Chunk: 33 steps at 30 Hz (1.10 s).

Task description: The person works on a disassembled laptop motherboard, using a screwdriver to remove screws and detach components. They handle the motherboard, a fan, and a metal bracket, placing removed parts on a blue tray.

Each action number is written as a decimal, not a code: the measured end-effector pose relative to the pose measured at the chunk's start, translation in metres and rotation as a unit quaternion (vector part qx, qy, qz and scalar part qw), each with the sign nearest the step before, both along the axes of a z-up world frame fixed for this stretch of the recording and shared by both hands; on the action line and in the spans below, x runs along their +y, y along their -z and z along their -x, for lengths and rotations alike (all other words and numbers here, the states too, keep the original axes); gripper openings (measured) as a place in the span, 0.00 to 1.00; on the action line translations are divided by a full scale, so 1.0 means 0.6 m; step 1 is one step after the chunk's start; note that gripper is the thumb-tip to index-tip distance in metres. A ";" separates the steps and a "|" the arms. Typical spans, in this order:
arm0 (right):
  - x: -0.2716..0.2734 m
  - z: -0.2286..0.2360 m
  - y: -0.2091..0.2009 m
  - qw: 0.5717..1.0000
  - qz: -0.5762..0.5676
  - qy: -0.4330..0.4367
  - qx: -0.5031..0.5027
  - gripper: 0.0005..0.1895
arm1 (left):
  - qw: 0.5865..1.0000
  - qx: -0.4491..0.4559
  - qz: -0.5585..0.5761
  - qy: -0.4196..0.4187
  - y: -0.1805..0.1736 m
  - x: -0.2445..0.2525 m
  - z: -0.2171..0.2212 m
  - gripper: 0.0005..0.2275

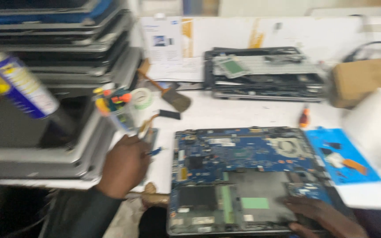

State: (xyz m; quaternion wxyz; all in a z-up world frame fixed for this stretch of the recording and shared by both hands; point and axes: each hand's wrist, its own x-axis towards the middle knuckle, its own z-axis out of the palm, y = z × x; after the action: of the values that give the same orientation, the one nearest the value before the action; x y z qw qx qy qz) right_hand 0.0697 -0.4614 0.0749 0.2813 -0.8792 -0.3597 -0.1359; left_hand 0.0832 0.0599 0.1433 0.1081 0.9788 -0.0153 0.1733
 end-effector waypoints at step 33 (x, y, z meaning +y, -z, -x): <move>0.064 0.065 -0.106 0.980 -0.180 -0.004 0.081 0.15 | 0.996 -0.080 -0.004 0.048 0.004 -0.026 -0.024 0.08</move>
State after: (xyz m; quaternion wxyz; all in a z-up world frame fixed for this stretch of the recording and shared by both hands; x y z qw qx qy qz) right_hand 0.0305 -0.4229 0.1387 0.4632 -0.8211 -0.3088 -0.1259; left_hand 0.0977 0.0444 0.1407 0.1104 0.9604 -0.0715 0.2456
